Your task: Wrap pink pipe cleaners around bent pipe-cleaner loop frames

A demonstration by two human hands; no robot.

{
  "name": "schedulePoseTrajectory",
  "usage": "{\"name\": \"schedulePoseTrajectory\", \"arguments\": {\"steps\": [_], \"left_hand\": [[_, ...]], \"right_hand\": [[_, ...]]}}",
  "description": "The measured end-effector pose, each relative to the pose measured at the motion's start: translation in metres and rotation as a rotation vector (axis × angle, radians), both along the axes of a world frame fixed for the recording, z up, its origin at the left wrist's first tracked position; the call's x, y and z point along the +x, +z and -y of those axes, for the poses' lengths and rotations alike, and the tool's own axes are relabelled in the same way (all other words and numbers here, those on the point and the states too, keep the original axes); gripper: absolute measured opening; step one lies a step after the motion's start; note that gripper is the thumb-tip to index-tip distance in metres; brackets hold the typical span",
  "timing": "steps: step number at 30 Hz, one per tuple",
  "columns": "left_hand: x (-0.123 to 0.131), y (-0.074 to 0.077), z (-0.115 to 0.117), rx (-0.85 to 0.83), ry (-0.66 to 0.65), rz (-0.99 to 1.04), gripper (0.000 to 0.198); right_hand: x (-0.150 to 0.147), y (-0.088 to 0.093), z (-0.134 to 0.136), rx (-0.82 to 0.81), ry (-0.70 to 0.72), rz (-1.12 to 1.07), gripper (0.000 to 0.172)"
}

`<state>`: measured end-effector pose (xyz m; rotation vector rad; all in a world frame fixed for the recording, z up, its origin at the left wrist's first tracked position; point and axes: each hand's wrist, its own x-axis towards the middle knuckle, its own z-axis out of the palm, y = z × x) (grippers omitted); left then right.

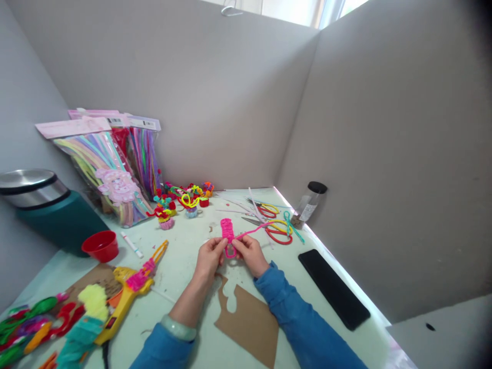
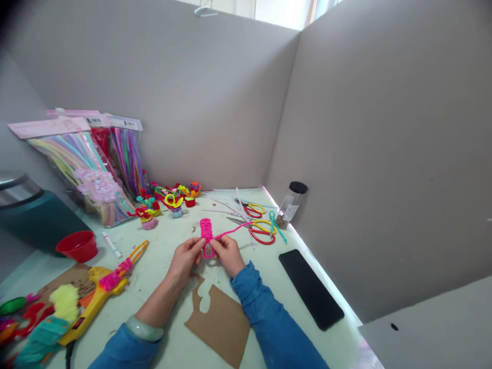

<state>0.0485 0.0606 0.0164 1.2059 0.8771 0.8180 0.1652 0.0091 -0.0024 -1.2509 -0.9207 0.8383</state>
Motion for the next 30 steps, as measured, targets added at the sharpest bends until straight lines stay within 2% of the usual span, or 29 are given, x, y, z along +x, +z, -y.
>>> {"name": "schedulePoseTrajectory", "arguments": {"steps": [10,17,24,30], "left_hand": [[-0.002,0.003,0.002,0.014,-0.017,-0.023,0.035],[-0.002,-0.002,0.0,-0.057,-0.024,0.076,0.036],[-0.003,0.001,0.001,-0.017,-0.04,0.016,0.035],[-0.003,-0.002,-0.001,0.009,-0.068,-0.004,0.035]], "right_hand": [[-0.001,0.008,0.001,0.015,-0.016,-0.127,0.024],[-0.003,0.011,0.003,-0.02,0.042,-0.142,0.017],[-0.001,0.006,0.002,0.006,0.027,-0.112,0.017],[0.0,0.004,0.001,0.003,-0.003,-0.117,0.024]]}}
